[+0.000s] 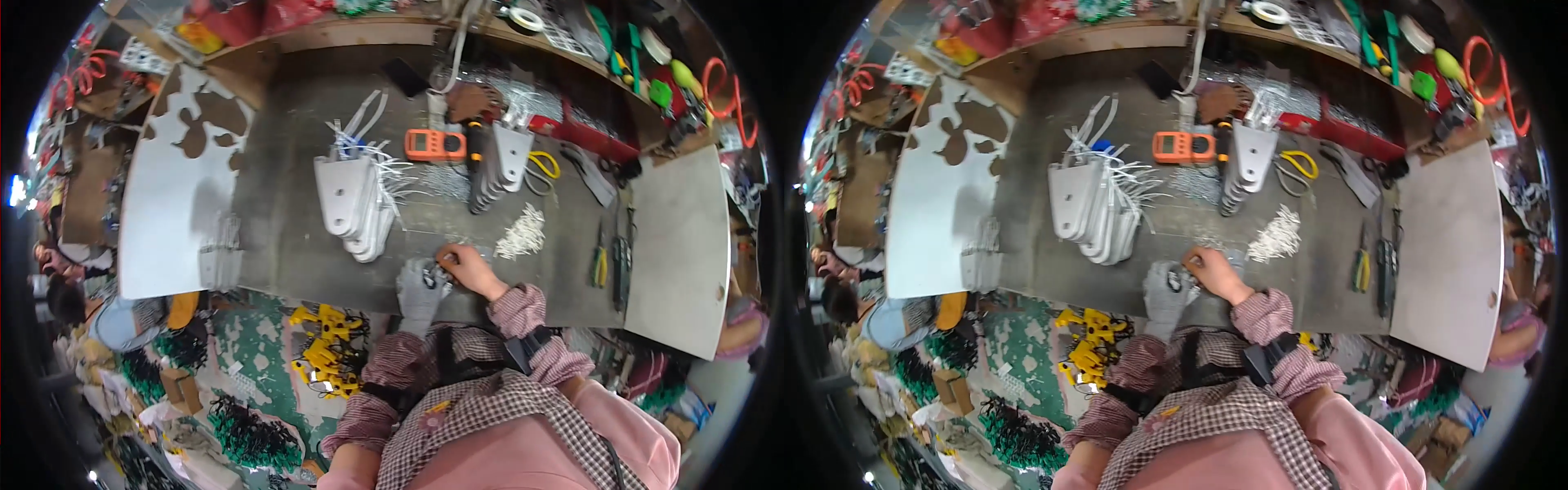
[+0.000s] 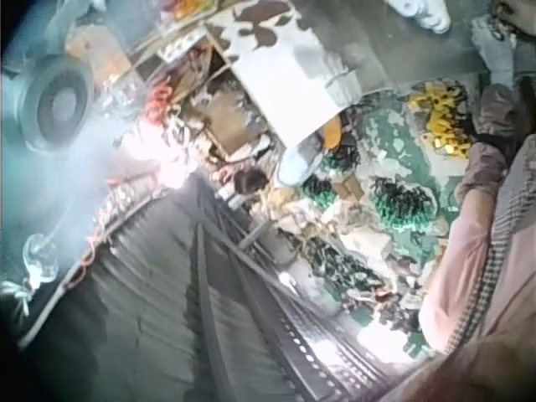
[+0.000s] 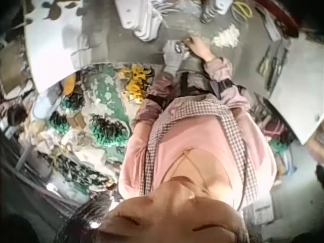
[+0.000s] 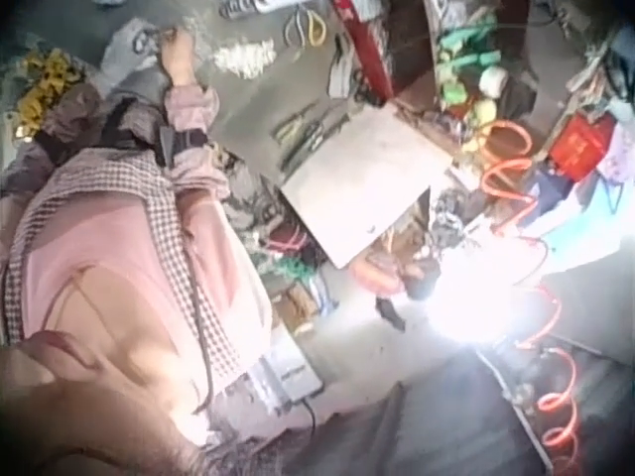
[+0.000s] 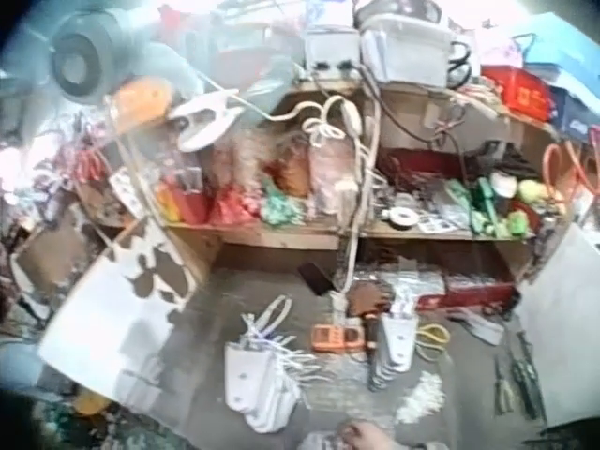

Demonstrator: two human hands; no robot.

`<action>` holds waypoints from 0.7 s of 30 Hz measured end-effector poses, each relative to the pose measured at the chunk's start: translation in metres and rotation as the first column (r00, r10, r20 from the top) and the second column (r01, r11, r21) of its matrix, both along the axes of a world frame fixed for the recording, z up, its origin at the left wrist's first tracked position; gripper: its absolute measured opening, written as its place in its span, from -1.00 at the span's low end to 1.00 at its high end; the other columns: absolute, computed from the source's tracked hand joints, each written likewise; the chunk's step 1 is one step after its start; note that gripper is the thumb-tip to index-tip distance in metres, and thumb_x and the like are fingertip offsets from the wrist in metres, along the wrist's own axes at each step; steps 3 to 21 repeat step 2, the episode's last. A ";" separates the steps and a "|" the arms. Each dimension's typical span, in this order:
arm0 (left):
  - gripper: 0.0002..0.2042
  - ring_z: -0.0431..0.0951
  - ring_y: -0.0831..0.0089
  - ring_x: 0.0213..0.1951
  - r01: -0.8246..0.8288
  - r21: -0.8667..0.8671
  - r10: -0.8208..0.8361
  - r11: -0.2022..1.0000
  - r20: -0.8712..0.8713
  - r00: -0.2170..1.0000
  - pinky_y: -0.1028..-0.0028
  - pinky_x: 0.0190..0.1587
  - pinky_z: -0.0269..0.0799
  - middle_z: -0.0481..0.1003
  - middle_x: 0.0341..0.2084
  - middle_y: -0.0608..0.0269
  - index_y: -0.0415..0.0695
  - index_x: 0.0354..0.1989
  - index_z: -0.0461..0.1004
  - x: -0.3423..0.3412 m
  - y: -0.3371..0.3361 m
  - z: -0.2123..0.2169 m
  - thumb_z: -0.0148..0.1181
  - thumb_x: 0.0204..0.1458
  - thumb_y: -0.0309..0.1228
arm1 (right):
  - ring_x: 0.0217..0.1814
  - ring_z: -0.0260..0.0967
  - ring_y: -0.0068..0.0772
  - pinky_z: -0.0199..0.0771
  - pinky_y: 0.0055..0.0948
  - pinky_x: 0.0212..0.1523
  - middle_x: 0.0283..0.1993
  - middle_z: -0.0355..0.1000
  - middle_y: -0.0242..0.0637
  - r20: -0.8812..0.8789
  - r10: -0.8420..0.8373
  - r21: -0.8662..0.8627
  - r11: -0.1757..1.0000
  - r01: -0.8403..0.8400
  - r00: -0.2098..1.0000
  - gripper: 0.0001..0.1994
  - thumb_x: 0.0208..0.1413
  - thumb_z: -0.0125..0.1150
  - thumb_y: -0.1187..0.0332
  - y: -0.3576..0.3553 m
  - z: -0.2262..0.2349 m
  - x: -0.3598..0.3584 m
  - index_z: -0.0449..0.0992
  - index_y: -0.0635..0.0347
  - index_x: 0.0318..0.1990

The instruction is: Assembling small connectors and wires onto metal plates at a workbench.

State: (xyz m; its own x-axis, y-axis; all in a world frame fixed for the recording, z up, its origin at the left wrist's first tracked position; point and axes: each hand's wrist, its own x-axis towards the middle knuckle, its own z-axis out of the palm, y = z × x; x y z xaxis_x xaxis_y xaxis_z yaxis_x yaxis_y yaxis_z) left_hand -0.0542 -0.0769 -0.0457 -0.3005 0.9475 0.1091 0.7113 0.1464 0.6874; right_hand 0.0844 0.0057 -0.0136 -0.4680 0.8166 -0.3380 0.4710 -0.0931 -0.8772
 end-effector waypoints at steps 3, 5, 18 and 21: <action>-0.72 0.49 0.07 -0.05 0.035 -0.023 -0.035 0.999 -0.023 0.999 0.13 0.02 0.37 0.49 -0.13 0.11 -0.07 -0.14 0.49 0.008 -0.001 -0.009 0.34 0.00 -0.30 | -0.48 0.43 -0.62 0.43 -0.48 -0.45 -0.43 0.52 -0.32 0.005 -0.067 -0.090 0.994 0.067 0.998 -0.85 0.25 0.21 0.42 -0.005 -0.005 0.020 0.58 0.29 -0.11; -0.72 0.49 0.07 -0.05 0.035 -0.023 -0.035 0.999 -0.023 0.999 0.13 0.02 0.37 0.49 -0.13 0.11 -0.07 -0.14 0.49 0.008 -0.001 -0.009 0.34 0.00 -0.30 | -0.48 0.43 -0.62 0.43 -0.48 -0.45 -0.43 0.52 -0.32 0.005 -0.067 -0.090 0.994 0.067 0.998 -0.85 0.25 0.21 0.42 -0.005 -0.005 0.020 0.58 0.29 -0.11; -0.72 0.49 0.07 -0.05 0.035 -0.023 -0.035 0.999 -0.023 0.999 0.13 0.02 0.37 0.49 -0.13 0.11 -0.07 -0.14 0.49 0.008 -0.001 -0.009 0.34 0.00 -0.30 | -0.48 0.43 -0.62 0.43 -0.48 -0.45 -0.43 0.52 -0.32 0.005 -0.067 -0.090 0.994 0.067 0.998 -0.85 0.25 0.21 0.42 -0.005 -0.005 0.020 0.58 0.29 -0.11; -0.72 0.49 0.07 -0.05 0.035 -0.023 -0.035 0.999 -0.023 0.999 0.13 0.02 0.37 0.49 -0.13 0.11 -0.07 -0.14 0.49 0.008 -0.001 -0.009 0.34 0.00 -0.30 | -0.48 0.43 -0.62 0.43 -0.48 -0.45 -0.43 0.52 -0.32 0.005 -0.067 -0.090 0.994 0.067 0.998 -0.85 0.25 0.21 0.42 -0.005 -0.005 0.020 0.58 0.29 -0.11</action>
